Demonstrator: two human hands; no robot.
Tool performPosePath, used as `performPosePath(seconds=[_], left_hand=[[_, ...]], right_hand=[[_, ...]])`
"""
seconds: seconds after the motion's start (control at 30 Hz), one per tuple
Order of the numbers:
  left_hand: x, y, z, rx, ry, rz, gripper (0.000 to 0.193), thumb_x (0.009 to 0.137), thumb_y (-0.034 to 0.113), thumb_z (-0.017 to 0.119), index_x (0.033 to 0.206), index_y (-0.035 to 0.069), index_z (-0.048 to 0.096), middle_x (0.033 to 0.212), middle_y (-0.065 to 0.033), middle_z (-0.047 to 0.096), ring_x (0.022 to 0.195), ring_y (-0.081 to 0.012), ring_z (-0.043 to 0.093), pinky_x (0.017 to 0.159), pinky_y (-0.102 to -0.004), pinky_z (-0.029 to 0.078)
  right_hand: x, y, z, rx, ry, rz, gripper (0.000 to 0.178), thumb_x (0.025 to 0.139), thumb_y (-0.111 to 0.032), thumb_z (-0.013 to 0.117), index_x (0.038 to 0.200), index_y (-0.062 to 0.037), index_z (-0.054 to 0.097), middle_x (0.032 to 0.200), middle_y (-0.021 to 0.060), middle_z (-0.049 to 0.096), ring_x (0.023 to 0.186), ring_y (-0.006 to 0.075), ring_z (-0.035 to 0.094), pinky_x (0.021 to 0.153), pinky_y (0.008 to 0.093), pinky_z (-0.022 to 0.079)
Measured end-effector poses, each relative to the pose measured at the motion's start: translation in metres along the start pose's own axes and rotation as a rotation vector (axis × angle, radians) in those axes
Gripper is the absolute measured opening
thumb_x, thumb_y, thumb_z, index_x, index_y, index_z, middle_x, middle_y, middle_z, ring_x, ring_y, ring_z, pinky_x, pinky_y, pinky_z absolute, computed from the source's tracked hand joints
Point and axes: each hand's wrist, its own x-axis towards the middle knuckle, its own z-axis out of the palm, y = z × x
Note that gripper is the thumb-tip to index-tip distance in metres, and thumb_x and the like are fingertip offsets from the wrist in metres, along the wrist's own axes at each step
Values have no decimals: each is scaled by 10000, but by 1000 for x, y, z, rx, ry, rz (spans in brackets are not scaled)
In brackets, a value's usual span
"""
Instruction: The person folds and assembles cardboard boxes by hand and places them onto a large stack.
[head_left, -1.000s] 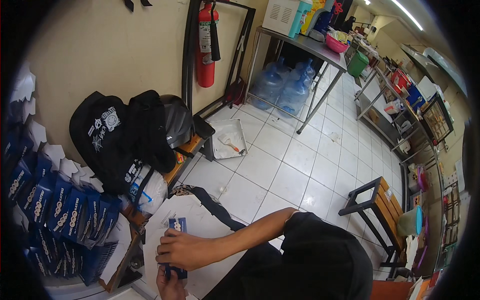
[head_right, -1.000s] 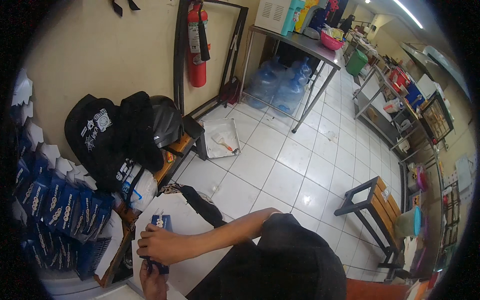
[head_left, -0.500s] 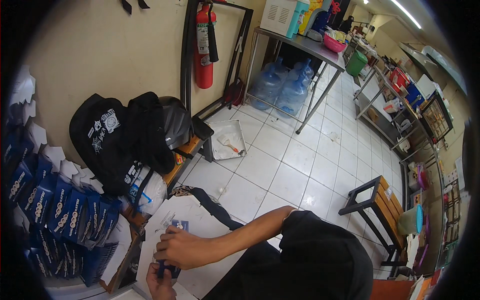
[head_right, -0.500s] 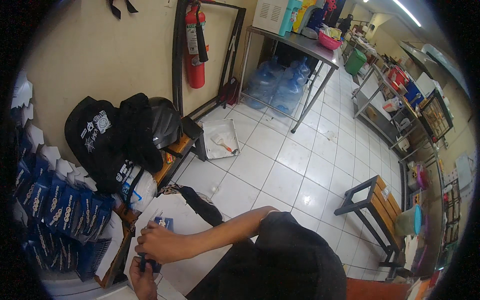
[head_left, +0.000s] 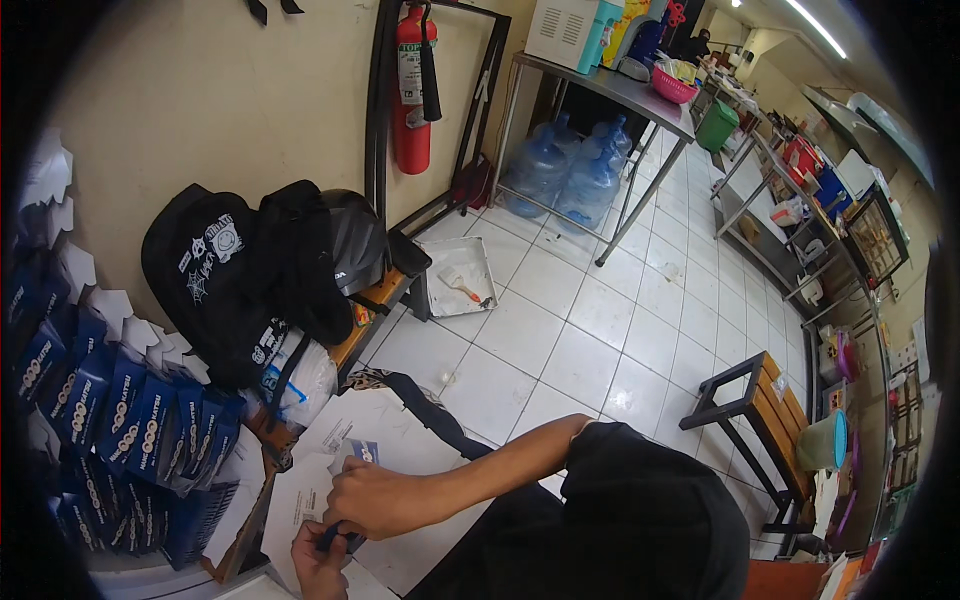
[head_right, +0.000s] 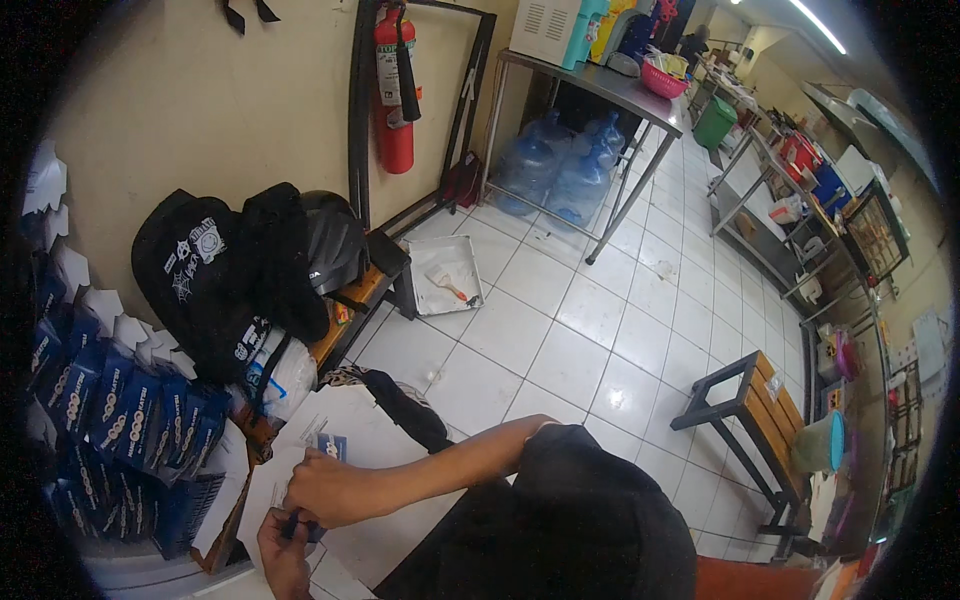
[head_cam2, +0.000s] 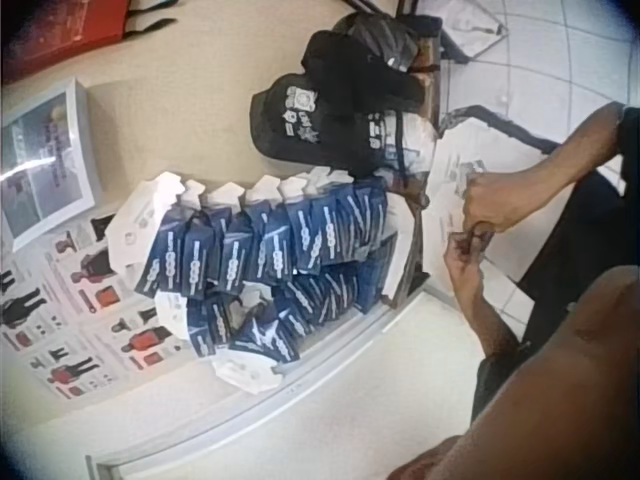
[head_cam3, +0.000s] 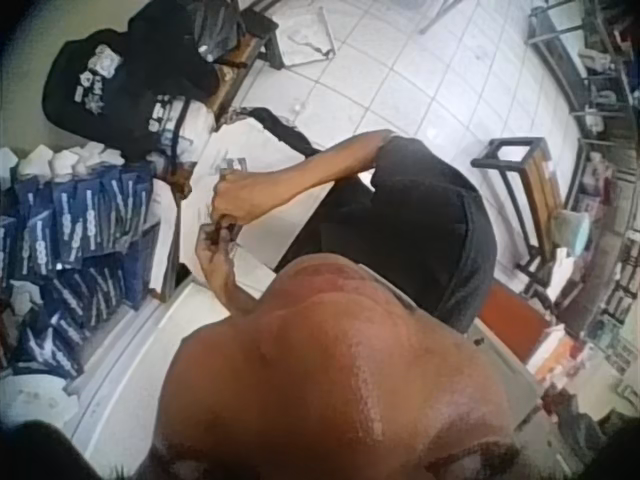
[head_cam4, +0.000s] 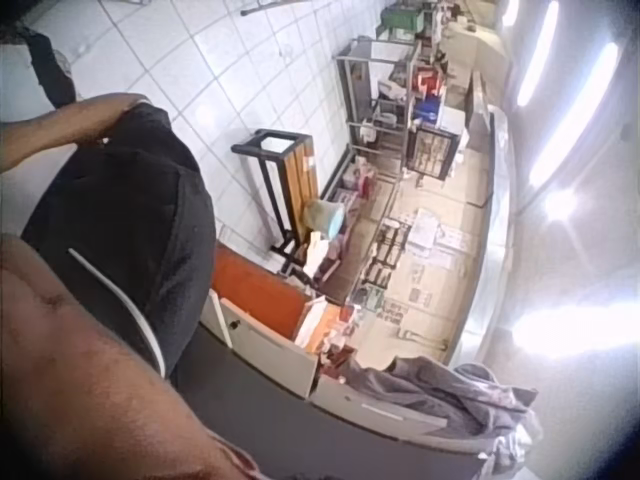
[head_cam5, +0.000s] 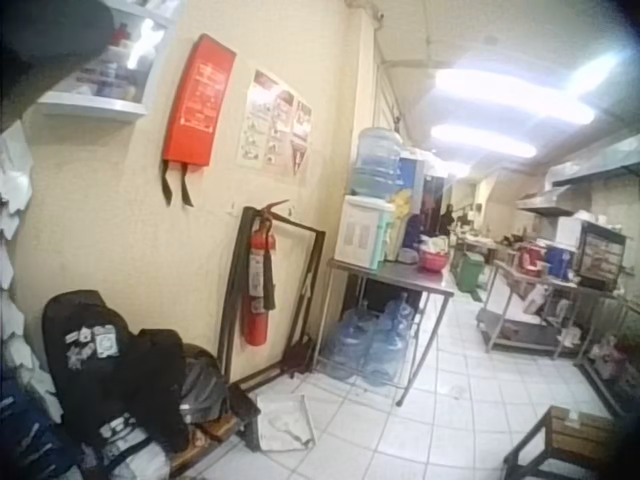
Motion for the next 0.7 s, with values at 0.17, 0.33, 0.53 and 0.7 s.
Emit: performPosePath(seconds=[0.17,0.33,0.53,0.7], left_hand=[[-4,17,-2,36,29,-23,126,974,-11,673,1046,59,597,899,16,600,804,-74,540,736,-215,436],[-2,25,-4,128,31,4,119,960,-23,676,1003,63,607,870,27,592,750,-53,521,684,-199,425],[-5,46,18,580,137,342,194,957,93,714,1122,12,652,948,-104,667,839,-193,613,728,-292,469],[-3,29,-11,443,972,734,276,1002,111,658,1216,-48,588,1169,-146,634,1080,-213,606,955,-361,487]], right_hand=[[-1,-1,-2,-21,-19,-17,218,906,-131,696,1108,-82,761,839,113,690,871,292,655,904,439,417],[-1,-2,-4,28,-74,11,211,918,-118,692,1113,-69,754,845,112,683,882,288,651,892,439,413],[-7,7,-4,85,19,20,222,900,-93,707,1115,-56,750,858,118,689,918,281,652,899,434,402],[24,45,11,393,209,25,261,878,-68,738,1137,-34,742,917,145,739,818,302,691,767,410,508]])
